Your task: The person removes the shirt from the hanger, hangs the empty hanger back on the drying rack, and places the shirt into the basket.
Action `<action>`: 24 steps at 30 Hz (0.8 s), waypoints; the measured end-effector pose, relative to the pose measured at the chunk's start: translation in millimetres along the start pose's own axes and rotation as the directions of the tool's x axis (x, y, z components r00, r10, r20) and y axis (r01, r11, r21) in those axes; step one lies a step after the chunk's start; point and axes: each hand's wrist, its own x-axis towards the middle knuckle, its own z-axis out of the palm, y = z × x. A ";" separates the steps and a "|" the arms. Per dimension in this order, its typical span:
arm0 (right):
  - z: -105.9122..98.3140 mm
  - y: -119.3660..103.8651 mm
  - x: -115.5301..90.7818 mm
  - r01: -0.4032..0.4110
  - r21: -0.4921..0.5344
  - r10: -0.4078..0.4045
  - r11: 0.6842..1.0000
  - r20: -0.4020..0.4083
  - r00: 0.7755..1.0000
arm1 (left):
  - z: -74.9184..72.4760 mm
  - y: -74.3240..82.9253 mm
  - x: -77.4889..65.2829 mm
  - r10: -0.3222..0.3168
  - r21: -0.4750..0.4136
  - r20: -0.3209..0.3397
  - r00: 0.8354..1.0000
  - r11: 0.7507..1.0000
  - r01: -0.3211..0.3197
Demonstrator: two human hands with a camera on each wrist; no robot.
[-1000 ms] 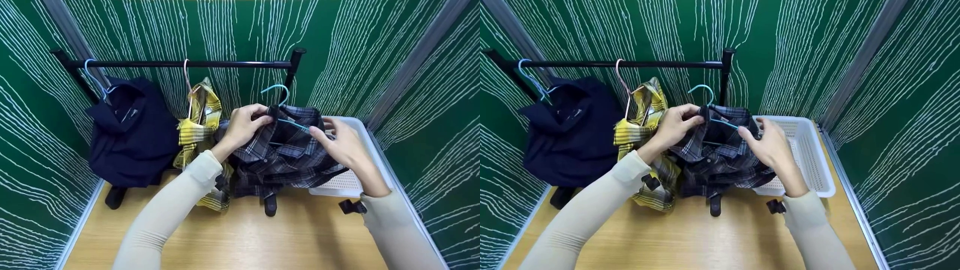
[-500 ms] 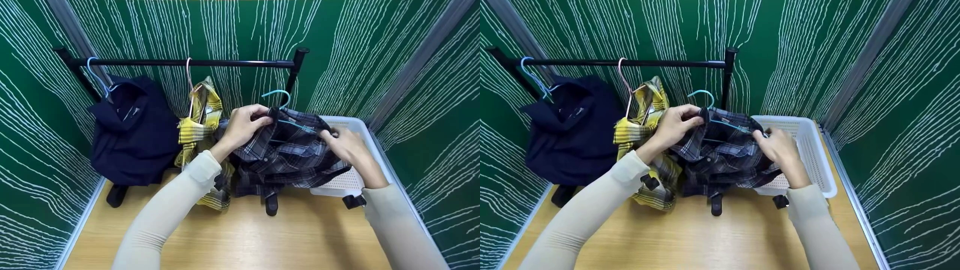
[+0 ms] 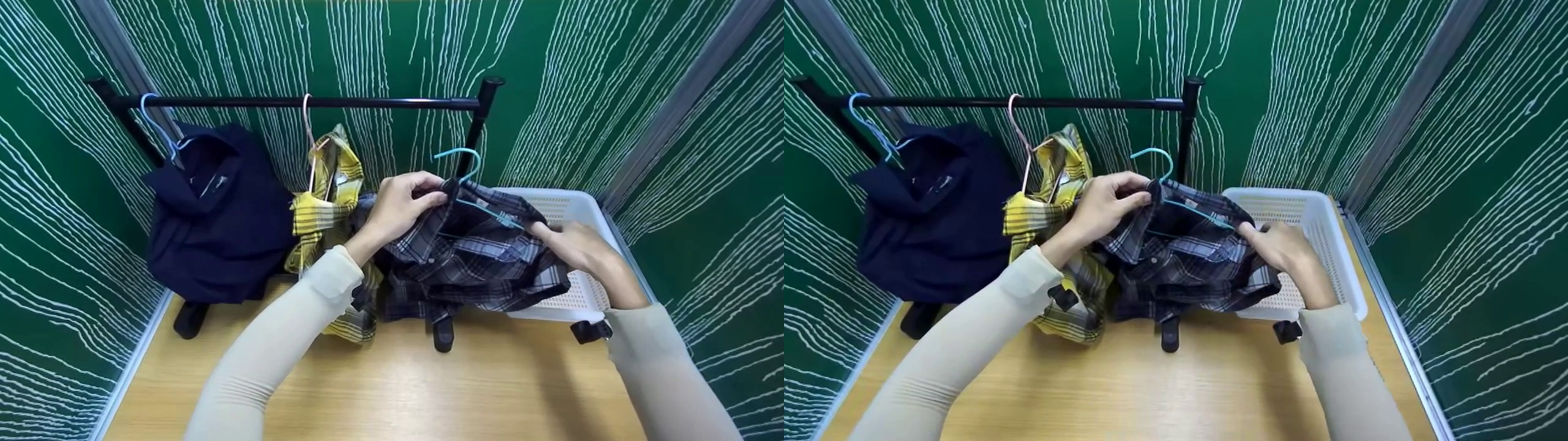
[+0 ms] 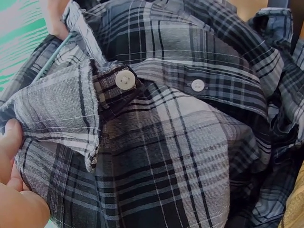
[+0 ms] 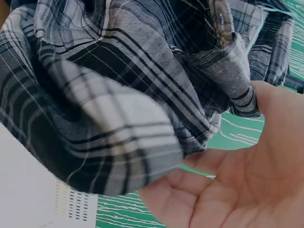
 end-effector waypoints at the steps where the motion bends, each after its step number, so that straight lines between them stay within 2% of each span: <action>1: 0.4 1.0 0.3 0.003 0.010 -0.003 1.000 -0.007 1.000 | -0.6 -0.3 0.1 0.000 -0.002 -0.003 1.000 1.000 0.000; 8: 3.4 9.4 2.6 0.001 0.082 0.004 0.997 -0.059 0.998 | -4.5 -2.8 1.4 0.012 -0.011 -0.006 1.000 1.000 -0.012; 11: 4.0 13.0 2.1 -0.007 0.141 0.014 0.990 -0.052 0.999 | -6.1 -3.7 2.0 0.022 -0.001 0.007 1.000 1.000 -0.022; 17: 3.0 20.5 -0.7 -0.024 0.308 0.023 0.951 0.007 1.000 | -10.3 -4.3 3.3 0.065 0.041 0.051 0.997 0.997 -0.067; 24: 2.0 31.0 -1.5 -0.012 0.411 -0.001 0.911 0.033 0.999 | -16.5 -3.6 6.8 0.113 0.084 0.091 0.989 0.989 -0.120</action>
